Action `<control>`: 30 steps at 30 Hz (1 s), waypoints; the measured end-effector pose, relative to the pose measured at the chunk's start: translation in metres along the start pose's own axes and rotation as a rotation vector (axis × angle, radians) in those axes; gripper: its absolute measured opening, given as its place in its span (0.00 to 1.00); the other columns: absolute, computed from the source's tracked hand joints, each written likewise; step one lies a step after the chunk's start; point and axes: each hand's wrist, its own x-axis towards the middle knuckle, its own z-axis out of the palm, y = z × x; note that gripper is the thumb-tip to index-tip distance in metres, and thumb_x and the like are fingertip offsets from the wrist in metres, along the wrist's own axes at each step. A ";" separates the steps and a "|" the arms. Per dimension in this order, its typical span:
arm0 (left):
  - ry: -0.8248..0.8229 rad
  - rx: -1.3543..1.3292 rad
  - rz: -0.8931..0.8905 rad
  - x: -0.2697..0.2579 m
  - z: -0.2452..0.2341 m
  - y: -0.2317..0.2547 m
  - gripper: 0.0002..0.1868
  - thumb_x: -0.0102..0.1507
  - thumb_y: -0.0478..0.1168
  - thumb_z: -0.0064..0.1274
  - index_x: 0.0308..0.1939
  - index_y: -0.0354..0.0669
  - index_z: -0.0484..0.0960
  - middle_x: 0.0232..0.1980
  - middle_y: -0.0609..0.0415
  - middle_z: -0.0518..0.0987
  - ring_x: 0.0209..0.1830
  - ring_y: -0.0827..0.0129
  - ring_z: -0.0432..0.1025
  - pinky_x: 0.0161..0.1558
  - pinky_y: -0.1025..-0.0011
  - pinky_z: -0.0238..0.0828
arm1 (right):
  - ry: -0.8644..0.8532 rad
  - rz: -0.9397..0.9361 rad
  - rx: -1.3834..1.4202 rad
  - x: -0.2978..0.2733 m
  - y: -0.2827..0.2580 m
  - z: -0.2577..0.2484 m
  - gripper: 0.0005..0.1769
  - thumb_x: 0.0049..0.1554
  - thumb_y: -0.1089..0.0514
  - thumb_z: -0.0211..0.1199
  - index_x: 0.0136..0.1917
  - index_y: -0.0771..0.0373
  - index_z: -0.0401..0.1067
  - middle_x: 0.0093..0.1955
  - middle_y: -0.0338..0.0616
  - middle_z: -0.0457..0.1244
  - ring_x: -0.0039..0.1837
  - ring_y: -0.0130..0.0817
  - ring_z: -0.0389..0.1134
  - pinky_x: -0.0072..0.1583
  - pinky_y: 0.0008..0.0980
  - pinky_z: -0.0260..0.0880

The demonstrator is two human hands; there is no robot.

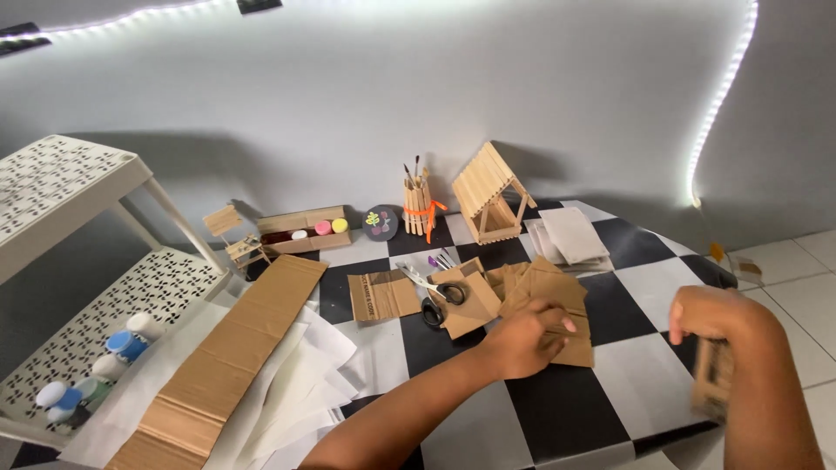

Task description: Cutting cardboard sheets into smaller pieces using scissors and stacking them.

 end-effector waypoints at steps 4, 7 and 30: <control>0.068 0.152 0.079 -0.023 -0.030 -0.012 0.11 0.66 0.35 0.53 0.52 0.50 0.77 0.63 0.47 0.73 0.60 0.49 0.69 0.60 0.56 0.67 | 0.064 0.113 -0.360 0.080 -0.013 0.016 0.15 0.50 0.53 0.62 0.35 0.31 0.85 0.64 0.36 0.71 0.74 0.50 0.58 0.62 0.31 0.65; 0.131 0.249 -0.047 -0.054 -0.075 -0.019 0.11 0.65 0.37 0.53 0.51 0.52 0.80 0.65 0.48 0.74 0.65 0.48 0.67 0.63 0.51 0.62 | 0.040 -0.118 -0.798 0.076 -0.068 0.027 0.30 0.49 0.61 0.41 0.44 0.20 0.72 0.33 0.04 0.64 0.38 0.14 0.67 0.59 0.16 0.54; 0.169 0.588 -1.118 -0.328 -0.274 -0.039 0.64 0.43 0.70 0.64 0.79 0.79 0.47 0.77 0.49 0.61 0.80 0.48 0.55 0.75 0.49 0.52 | 0.605 -0.758 -0.213 -0.046 -0.302 0.102 0.20 0.60 0.49 0.57 0.61 0.60 0.72 0.55 0.55 0.67 0.58 0.54 0.72 0.55 0.45 0.76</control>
